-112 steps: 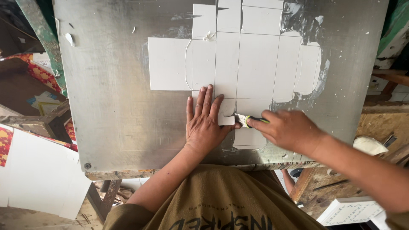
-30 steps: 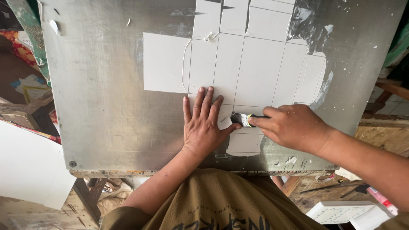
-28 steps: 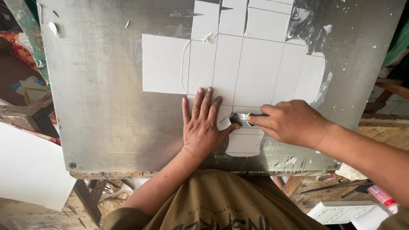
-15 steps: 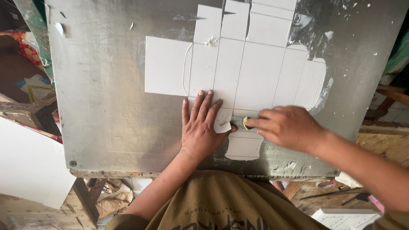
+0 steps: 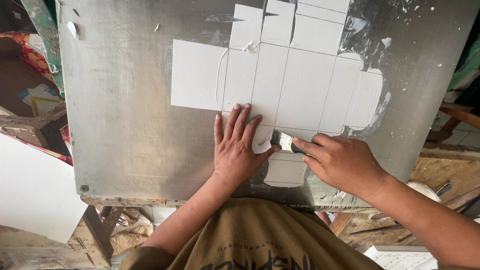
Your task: The person uses a utility knife to scrape white adhesive residue from a metal workbench surface. They repeatedly scrape along the edges of a white paper template and remove small pieces of residue by hand.
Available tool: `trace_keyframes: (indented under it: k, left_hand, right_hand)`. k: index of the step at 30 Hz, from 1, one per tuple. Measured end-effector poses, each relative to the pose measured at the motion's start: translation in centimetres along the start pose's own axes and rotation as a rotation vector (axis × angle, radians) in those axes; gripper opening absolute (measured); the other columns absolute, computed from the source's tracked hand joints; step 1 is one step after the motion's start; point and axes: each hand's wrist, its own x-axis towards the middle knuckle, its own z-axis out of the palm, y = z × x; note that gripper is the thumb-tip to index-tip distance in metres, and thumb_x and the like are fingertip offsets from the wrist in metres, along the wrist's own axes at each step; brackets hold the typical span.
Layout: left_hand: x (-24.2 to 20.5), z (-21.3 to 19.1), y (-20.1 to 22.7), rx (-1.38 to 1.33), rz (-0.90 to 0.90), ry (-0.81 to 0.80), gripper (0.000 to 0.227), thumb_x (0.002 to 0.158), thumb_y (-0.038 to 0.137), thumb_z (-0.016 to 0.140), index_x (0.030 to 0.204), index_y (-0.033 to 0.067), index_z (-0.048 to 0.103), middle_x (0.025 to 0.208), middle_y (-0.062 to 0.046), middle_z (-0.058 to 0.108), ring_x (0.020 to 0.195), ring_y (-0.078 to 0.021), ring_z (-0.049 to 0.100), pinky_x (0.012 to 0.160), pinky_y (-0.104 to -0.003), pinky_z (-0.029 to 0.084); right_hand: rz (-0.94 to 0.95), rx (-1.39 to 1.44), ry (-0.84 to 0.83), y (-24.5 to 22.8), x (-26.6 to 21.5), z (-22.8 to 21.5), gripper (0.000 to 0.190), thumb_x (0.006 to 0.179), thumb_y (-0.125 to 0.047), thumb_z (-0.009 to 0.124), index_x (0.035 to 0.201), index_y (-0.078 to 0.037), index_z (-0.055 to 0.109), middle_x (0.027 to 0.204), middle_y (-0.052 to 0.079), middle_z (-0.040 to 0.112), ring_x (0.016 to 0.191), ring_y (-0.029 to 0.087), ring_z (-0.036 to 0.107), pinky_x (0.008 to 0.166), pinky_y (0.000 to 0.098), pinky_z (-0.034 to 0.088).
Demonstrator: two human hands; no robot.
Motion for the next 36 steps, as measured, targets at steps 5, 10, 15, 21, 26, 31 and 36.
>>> trace_keyframes:
  k: [5,10,15,21,26,31,36]
  left_hand:
    - [0.0,-0.1,0.1,-0.002,-0.006,-0.005,0.084,0.073,0.071,0.077,0.137,0.0197,0.058,0.156,-0.007,0.046,0.152,-0.0273,0.033,0.126,-0.06,0.008]
    - [0.1,0.0,0.4,0.008,-0.023,-0.013,0.082,0.073,0.07,0.077,0.136,0.0203,0.058,0.156,-0.006,0.046,0.151,-0.0269,0.033,0.126,-0.06,0.008]
    - [0.4,0.5,0.7,0.001,-0.065,-0.036,0.08,0.077,0.073,0.073,0.135,0.0196,0.057,0.155,-0.007,0.046,0.153,-0.0286,0.029,0.125,-0.064,0.006]
    - [0.5,0.4,0.8,-0.005,-0.087,-0.058,0.077,0.078,0.07,0.073,0.135,0.0206,0.056,0.156,-0.006,0.044,0.153,-0.0289,0.029,0.125,-0.064,0.006]
    - [0.6,0.4,0.7,-0.017,-0.103,-0.076,0.076,0.078,0.07,0.073,0.134,0.0216,0.056,0.156,-0.006,0.044,0.153,-0.0282,0.028,0.125,-0.063,0.005]
    - [0.5,0.4,0.6,-0.017,-0.109,-0.075,0.075,0.078,0.071,0.073,0.134,0.0229,0.056,0.156,-0.004,0.044,0.152,-0.027,0.029,0.125,-0.062,0.006]
    - [0.8,0.3,0.7,0.003,-0.107,-0.062,0.075,0.076,0.07,0.074,0.133,0.0249,0.057,0.155,-0.003,0.045,0.152,-0.0259,0.03,0.125,-0.06,0.006]
  right_hand:
    - [0.004,0.012,-0.017,0.0,0.3,-0.6,0.037,0.095,-0.038,0.059,0.13,-0.029,0.066,0.095,0.003,0.07,0.072,0.028,0.076,0.06,0.0412,0.063]
    - [0.009,0.057,-0.117,0.6,1.6,-1.8,0.035,0.097,-0.037,0.057,0.128,-0.028,0.069,0.094,0.004,0.072,0.065,0.025,0.075,0.06,0.0387,0.063]
    - [-0.176,-0.096,-0.199,1.8,3.6,-4.1,0.031,0.096,-0.033,0.058,0.125,-0.03,0.068,0.095,0.004,0.073,0.067,0.026,0.077,0.06,0.0392,0.064]
    - [-0.274,-0.207,-0.253,3.5,5.7,-4.0,0.031,0.095,-0.037,0.056,0.125,-0.039,0.063,0.088,-0.003,0.064,0.074,0.027,0.074,0.07,0.0433,0.063]
    - [-0.303,-0.214,-0.319,4.1,7.4,-4.5,0.028,0.094,-0.038,0.056,0.122,-0.041,0.062,0.087,-0.005,0.061,0.079,0.025,0.074,0.074,0.0425,0.063]
    - [-0.305,-0.222,-0.347,4.2,7.6,-4.1,0.029,0.094,-0.04,0.056,0.123,-0.044,0.06,0.087,-0.007,0.059,0.079,0.022,0.073,0.075,0.0407,0.062]
    - [-0.259,-0.127,-0.321,4.4,7.3,-4.0,0.028,0.093,-0.042,0.059,0.121,-0.041,0.063,0.089,-0.007,0.063,0.075,0.022,0.074,0.074,0.0401,0.063]
